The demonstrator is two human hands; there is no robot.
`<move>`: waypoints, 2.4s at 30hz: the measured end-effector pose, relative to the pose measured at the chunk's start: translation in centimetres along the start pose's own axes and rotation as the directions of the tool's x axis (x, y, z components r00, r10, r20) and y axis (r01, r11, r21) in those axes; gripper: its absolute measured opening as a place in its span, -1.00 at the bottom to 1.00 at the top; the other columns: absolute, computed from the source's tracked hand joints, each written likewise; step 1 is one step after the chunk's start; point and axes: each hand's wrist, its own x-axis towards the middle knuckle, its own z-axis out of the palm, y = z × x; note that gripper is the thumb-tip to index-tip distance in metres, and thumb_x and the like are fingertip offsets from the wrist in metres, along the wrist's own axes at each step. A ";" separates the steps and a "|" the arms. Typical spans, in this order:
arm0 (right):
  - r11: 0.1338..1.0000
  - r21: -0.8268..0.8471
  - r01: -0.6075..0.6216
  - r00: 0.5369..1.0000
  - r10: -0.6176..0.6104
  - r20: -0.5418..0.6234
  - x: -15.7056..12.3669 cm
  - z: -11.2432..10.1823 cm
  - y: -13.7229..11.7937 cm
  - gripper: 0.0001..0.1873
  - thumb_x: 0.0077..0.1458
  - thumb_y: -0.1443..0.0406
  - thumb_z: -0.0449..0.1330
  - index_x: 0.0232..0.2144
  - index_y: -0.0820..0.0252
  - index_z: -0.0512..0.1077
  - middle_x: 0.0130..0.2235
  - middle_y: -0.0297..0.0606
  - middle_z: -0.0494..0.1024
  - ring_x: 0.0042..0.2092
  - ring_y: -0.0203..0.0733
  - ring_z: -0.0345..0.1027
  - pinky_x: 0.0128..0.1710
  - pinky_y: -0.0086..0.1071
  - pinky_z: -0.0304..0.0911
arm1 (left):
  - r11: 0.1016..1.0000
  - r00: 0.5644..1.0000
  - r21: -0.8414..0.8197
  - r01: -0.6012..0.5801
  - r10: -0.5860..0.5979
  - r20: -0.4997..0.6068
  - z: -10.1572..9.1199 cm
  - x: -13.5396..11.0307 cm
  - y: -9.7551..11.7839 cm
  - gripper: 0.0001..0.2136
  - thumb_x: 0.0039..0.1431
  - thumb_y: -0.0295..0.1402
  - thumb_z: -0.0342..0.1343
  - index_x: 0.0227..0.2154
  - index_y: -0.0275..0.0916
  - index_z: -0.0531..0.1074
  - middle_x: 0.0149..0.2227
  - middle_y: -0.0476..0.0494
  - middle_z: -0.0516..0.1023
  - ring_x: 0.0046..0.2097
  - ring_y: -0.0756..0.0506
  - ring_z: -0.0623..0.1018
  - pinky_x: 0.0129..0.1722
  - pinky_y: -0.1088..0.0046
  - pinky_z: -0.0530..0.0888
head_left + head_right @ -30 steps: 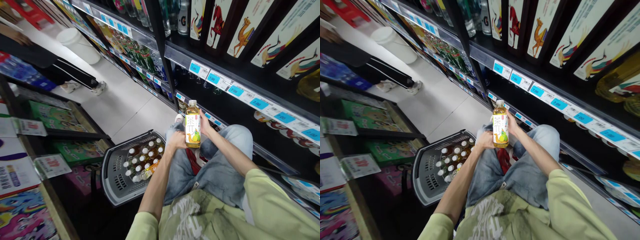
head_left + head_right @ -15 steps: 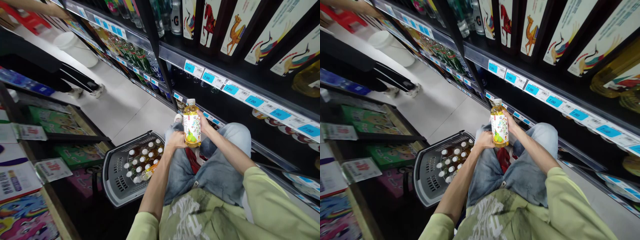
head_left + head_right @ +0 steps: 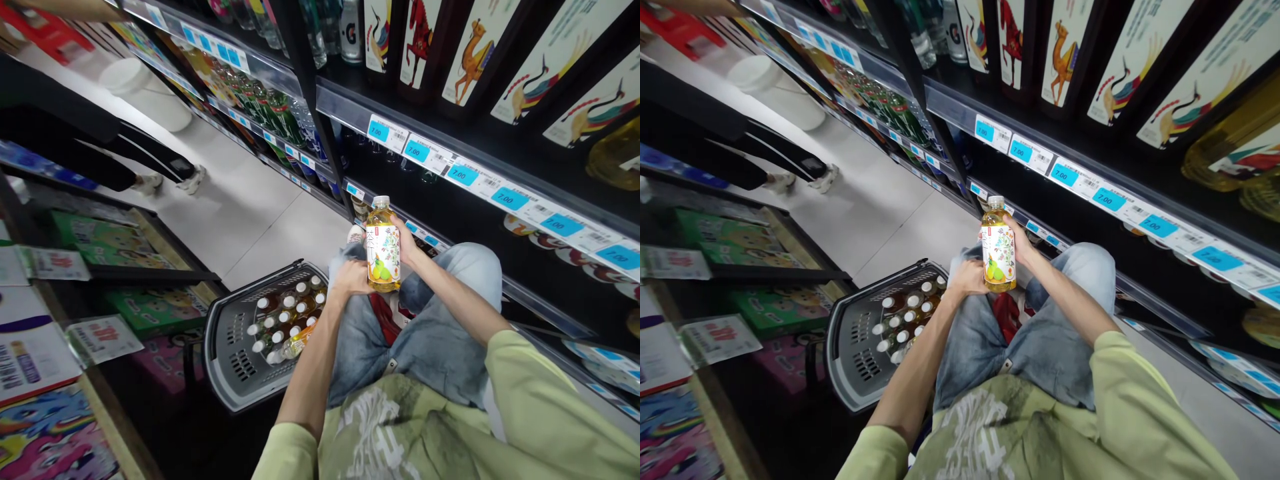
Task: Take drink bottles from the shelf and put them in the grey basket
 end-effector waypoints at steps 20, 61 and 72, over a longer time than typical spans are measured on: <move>0.999 -0.021 -0.035 0.998 0.036 0.049 1.2 -0.7 0.5 -0.43 0.30 -0.19 0.23 -0.21 0.20 0.57 -0.36 -0.13 0.68 -0.33 -0.05 0.62 -0.30 -0.27 0.57 | 0.999 1.000 0.028 0.018 -0.018 0.015 -0.2 -0.1 -0.2 -0.67 0.19 -0.03 0.26 -0.37 -0.23 0.63 -0.27 -0.29 0.69 -0.23 -0.23 0.66 -0.17 0.27 0.47; 1.000 -0.019 -0.009 1.000 0.009 0.006 1.0 -0.4 0.2 -0.46 0.27 -0.18 0.28 -0.18 0.18 0.56 -0.44 -0.23 0.64 -0.39 -0.07 0.59 -0.37 -0.29 0.53 | 0.999 0.999 0.019 0.044 -0.044 0.011 -0.1 0.3 0.0 -0.61 0.15 0.03 0.27 -0.33 -0.25 0.64 -0.29 -0.31 0.69 -0.25 -0.28 0.67 -0.26 0.25 0.45; 1.000 -0.010 -0.007 1.000 0.007 0.001 1.1 -0.4 0.2 -0.49 0.25 -0.15 0.32 -0.23 0.18 0.54 -0.46 -0.26 0.62 -0.41 -0.11 0.56 -0.40 -0.34 0.50 | 0.998 0.998 0.023 0.052 -0.053 0.046 -0.6 0.4 0.4 -0.63 0.18 0.01 0.26 -0.31 -0.26 0.66 -0.28 -0.31 0.69 -0.22 -0.29 0.68 -0.21 0.24 0.46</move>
